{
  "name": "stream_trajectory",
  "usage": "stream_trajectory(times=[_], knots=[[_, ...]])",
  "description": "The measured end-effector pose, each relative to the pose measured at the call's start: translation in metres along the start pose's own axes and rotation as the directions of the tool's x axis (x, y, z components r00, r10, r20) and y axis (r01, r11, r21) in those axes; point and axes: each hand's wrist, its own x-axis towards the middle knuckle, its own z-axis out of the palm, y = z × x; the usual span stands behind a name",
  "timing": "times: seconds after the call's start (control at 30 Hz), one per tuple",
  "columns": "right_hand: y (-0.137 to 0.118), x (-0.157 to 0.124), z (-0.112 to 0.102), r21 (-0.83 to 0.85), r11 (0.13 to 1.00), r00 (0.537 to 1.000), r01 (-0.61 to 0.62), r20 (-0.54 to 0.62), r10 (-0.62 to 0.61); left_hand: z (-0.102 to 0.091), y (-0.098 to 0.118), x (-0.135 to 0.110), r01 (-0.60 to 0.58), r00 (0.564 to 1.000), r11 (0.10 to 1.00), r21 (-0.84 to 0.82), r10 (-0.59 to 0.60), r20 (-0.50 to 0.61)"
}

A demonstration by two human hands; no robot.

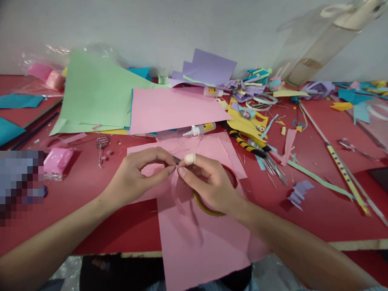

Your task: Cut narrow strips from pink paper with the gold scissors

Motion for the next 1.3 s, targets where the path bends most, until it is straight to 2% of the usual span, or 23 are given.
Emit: stream_trajectory(times=[0.1,0.27,0.43,0.63,0.83,1.13,1.3], knots=[[0.0000,0.0004,-0.0003,0.006,1.000,1.000,-0.001,0.001,0.001,0.0004,-0.0005,0.0001,0.031,0.999,0.997,-0.065,-0.030,0.020],[0.0014,0.0015,-0.0005,0.041,0.999,0.997,-0.013,-0.070,0.015,0.0000,-0.0030,0.0009,0.083,0.996,0.983,-0.163,-0.075,0.056],[0.0024,0.0024,0.0005,0.069,0.998,0.997,0.001,-0.074,0.005,0.0005,-0.0032,0.0014,0.096,0.994,0.979,-0.182,-0.086,0.061],[0.0017,0.0001,0.0007,0.024,0.999,0.993,0.044,-0.108,-0.041,0.0029,-0.0024,0.0004,-0.040,0.999,0.998,-0.041,0.040,-0.007],[0.0018,-0.0001,0.0023,0.051,0.998,0.992,0.046,-0.123,-0.039,0.0054,-0.0049,-0.0009,-0.140,0.989,0.990,0.013,0.141,-0.038],[-0.0002,0.0011,0.0058,0.167,0.986,0.991,-0.001,-0.131,0.024,0.0062,-0.0071,-0.0019,-0.187,0.982,0.982,-0.026,0.187,-0.017],[0.0006,0.0017,0.0075,0.250,0.968,0.992,-0.022,-0.112,0.051,0.0083,-0.0088,-0.0025,-0.192,0.981,0.977,-0.089,0.188,-0.053]])
